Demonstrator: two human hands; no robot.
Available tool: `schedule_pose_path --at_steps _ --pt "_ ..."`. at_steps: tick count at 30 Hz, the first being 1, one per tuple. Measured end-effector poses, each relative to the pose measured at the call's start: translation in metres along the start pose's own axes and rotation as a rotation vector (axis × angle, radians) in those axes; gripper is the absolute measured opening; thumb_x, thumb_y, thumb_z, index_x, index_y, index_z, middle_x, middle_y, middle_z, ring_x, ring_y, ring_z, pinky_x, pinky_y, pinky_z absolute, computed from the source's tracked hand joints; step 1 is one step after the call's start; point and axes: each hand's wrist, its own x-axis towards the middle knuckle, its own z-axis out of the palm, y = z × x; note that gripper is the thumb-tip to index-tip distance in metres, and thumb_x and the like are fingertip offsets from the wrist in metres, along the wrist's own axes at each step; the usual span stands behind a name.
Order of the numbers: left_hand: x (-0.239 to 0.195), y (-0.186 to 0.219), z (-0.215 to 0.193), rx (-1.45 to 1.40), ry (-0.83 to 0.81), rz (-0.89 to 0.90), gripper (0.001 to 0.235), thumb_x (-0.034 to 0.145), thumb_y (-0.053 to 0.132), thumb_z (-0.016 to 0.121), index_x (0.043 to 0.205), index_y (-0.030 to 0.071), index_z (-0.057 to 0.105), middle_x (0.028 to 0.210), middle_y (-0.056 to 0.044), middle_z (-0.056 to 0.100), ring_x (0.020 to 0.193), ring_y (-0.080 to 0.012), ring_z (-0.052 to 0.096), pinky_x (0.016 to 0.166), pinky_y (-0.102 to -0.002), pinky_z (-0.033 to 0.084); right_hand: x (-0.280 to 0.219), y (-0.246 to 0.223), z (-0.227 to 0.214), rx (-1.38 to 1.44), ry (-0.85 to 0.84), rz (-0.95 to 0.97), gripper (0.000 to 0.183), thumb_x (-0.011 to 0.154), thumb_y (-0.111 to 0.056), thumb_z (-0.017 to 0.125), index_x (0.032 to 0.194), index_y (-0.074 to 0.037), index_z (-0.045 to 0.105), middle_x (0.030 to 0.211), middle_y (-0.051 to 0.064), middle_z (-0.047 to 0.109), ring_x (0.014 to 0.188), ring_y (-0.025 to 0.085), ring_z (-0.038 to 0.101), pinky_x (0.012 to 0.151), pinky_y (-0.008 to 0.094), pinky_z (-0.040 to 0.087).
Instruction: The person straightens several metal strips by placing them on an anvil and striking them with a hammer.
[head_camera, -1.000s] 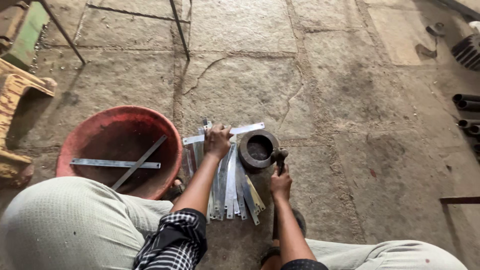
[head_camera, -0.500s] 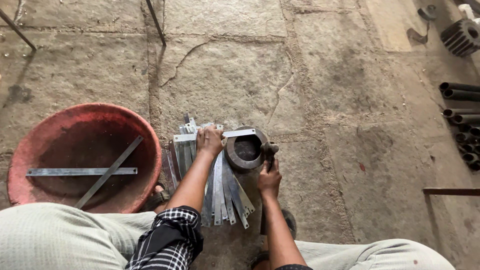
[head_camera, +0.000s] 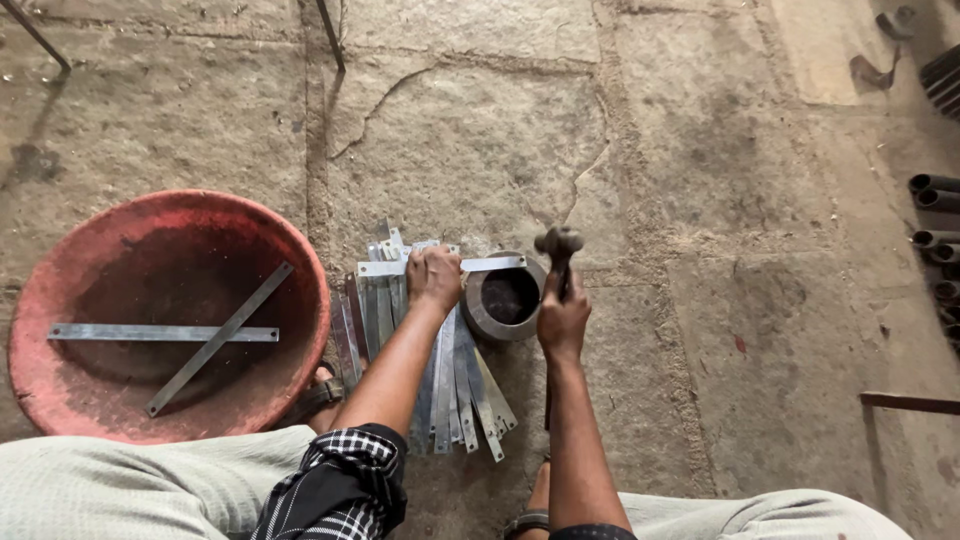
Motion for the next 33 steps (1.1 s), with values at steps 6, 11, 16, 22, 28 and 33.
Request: schedule_pose_path --at_steps 6,11,16,22,28,33 --pt "-0.002 0.004 -0.003 0.030 -0.015 -0.005 0.014 0.087 0.017 0.065 0.085 0.017 0.079 0.099 -0.009 0.069 0.097 -0.0261 0.066 0.091 -0.043 0.045 0.007 0.013 0.015 0.136 0.038 -0.104 0.027 0.104 -0.018 0.049 0.122 -0.004 0.064 0.068 0.013 0.064 0.052 0.025 0.057 0.047 0.044 0.043" --pt "-0.003 0.004 -0.003 -0.007 0.049 0.013 0.013 0.083 0.025 0.070 0.083 0.016 0.079 0.097 -0.010 0.070 0.099 -0.0284 0.066 0.091 -0.045 0.046 0.026 0.065 0.041 -0.227 0.016 -0.118 0.036 0.097 -0.020 0.057 0.127 -0.001 0.067 0.090 0.027 0.074 0.077 0.040 0.075 0.068 0.051 0.057" --pt "-0.003 0.005 0.000 0.053 0.057 0.021 0.011 0.082 0.023 0.070 0.084 0.017 0.079 0.098 -0.008 0.072 0.100 -0.0271 0.067 0.090 -0.044 0.047 0.020 0.020 0.017 -0.206 -0.053 0.009 0.033 0.098 -0.028 0.058 0.119 -0.005 0.070 0.090 0.025 0.075 0.079 0.038 0.071 0.067 0.052 0.051" --pt "-0.002 0.003 0.002 0.052 0.060 0.022 0.011 0.080 0.021 0.070 0.083 0.018 0.080 0.097 -0.008 0.073 0.100 -0.0264 0.068 0.092 -0.044 0.048 0.002 0.015 0.025 -0.004 0.087 -0.044 0.036 0.101 -0.026 0.050 0.124 -0.001 0.064 0.078 0.025 0.072 0.067 0.037 0.071 0.062 0.052 0.049" --pt "0.001 0.002 0.007 0.060 0.015 0.005 0.014 0.085 0.018 0.065 0.086 0.017 0.079 0.098 -0.009 0.073 0.097 -0.0268 0.069 0.088 -0.044 0.049 0.034 0.034 0.014 -0.251 -0.162 0.201 0.040 0.092 -0.015 0.048 0.127 -0.009 0.067 0.086 0.022 0.077 0.074 0.033 0.076 0.067 0.048 0.057" --pt "0.000 -0.001 0.015 0.032 0.049 0.009 0.015 0.084 0.017 0.065 0.083 0.017 0.080 0.094 -0.009 0.074 0.094 -0.0272 0.070 0.087 -0.044 0.050 0.016 0.035 0.029 -0.146 -0.131 0.258 0.040 0.104 -0.032 0.049 0.136 -0.010 0.059 0.094 0.024 0.077 0.083 0.042 0.073 0.075 0.057 0.054"
